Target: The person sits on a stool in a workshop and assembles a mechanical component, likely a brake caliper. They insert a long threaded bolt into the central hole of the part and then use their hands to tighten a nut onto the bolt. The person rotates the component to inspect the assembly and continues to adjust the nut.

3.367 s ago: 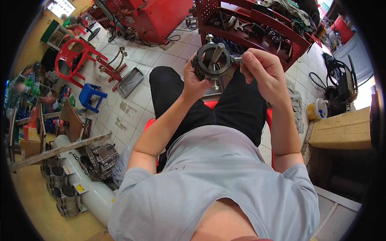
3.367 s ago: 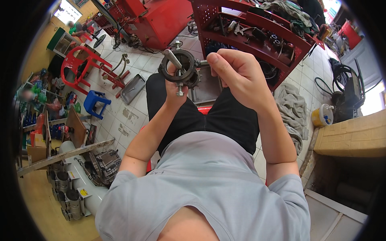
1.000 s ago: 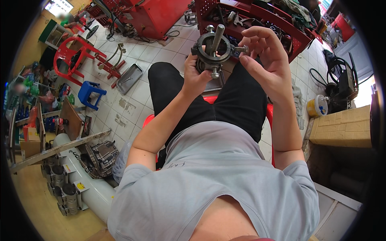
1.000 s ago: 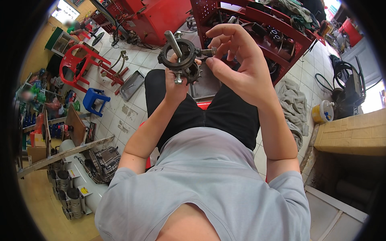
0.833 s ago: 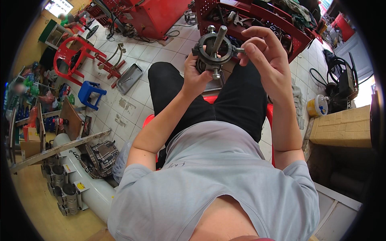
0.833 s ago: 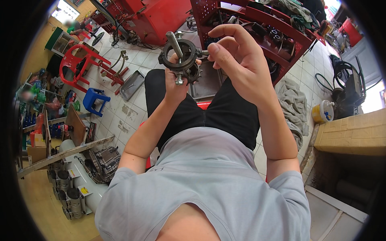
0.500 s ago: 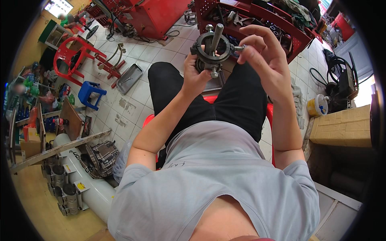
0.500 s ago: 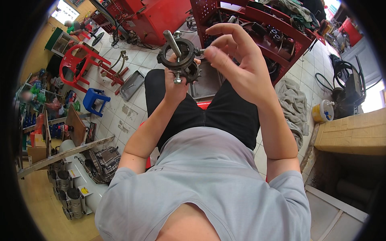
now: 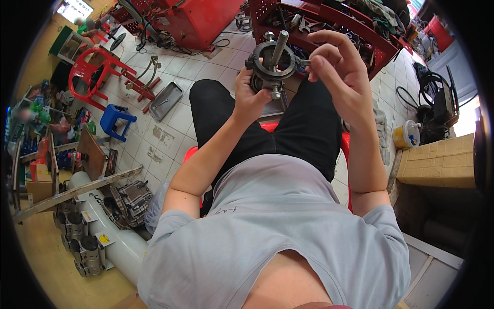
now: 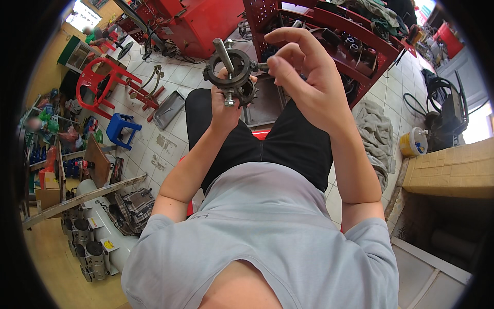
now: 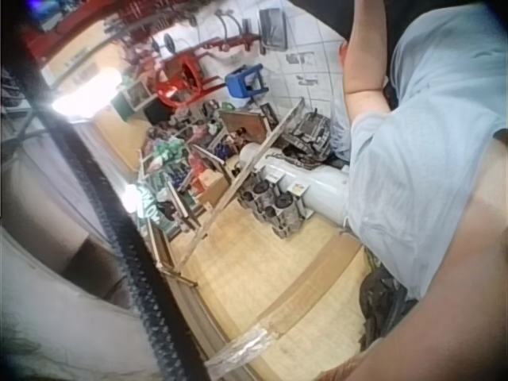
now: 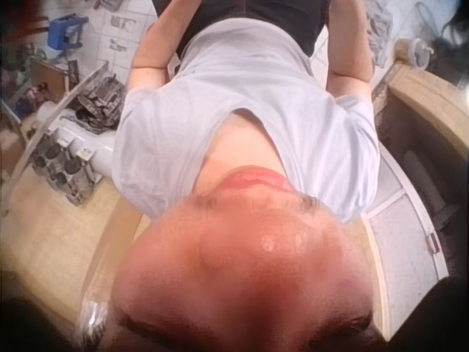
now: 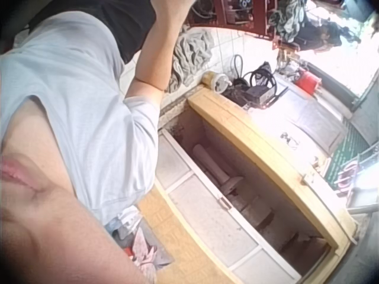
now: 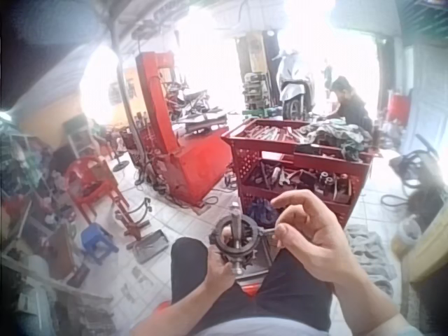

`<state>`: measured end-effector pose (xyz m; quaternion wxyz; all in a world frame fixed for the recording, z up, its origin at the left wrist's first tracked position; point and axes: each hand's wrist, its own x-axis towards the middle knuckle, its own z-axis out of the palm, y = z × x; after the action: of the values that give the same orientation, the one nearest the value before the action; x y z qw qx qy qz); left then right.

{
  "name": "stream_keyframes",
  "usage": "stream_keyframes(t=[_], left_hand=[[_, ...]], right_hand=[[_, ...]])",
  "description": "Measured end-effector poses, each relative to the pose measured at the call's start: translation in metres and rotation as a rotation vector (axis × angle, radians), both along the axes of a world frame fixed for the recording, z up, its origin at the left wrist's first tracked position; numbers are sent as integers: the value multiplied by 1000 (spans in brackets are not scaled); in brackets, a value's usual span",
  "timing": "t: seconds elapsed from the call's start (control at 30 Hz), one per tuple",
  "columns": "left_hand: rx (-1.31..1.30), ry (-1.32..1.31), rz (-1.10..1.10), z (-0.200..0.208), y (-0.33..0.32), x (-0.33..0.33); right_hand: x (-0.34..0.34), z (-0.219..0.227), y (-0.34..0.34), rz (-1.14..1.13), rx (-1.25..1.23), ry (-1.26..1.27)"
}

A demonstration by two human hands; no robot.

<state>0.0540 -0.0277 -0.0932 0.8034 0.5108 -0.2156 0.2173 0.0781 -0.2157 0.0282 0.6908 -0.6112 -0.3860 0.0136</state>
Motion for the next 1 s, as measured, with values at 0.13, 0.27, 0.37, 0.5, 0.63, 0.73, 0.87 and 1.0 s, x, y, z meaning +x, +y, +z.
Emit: stream_keyframes(t=[0.13,0.27,0.37,0.5,0.63,0.73,0.87,1.0], left_hand=[[-25,-16,-37,-1,0,1],[5,12,47,3,-4,0],[14,10,49,2,-4,1],[-4,6,-15,-1,1,1],[-56,12,-40,-2,1,0],[-52,9,-36,0,0,-1],[-17,16,-28,-3,3,1],[-23,31,-7,-1,0,1]], right_hand=[[7,-1,-3,-77,-35,-303],[-1,2,0,22,52,21],[0,2,-2,54,5,94],[6,0,-4,-35,-28,-221],[5,-1,0,-43,21,-207],[2,0,-1,30,16,66],[8,-2,-3,-21,-46,-241],[5,-2,0,-82,-12,-281]])
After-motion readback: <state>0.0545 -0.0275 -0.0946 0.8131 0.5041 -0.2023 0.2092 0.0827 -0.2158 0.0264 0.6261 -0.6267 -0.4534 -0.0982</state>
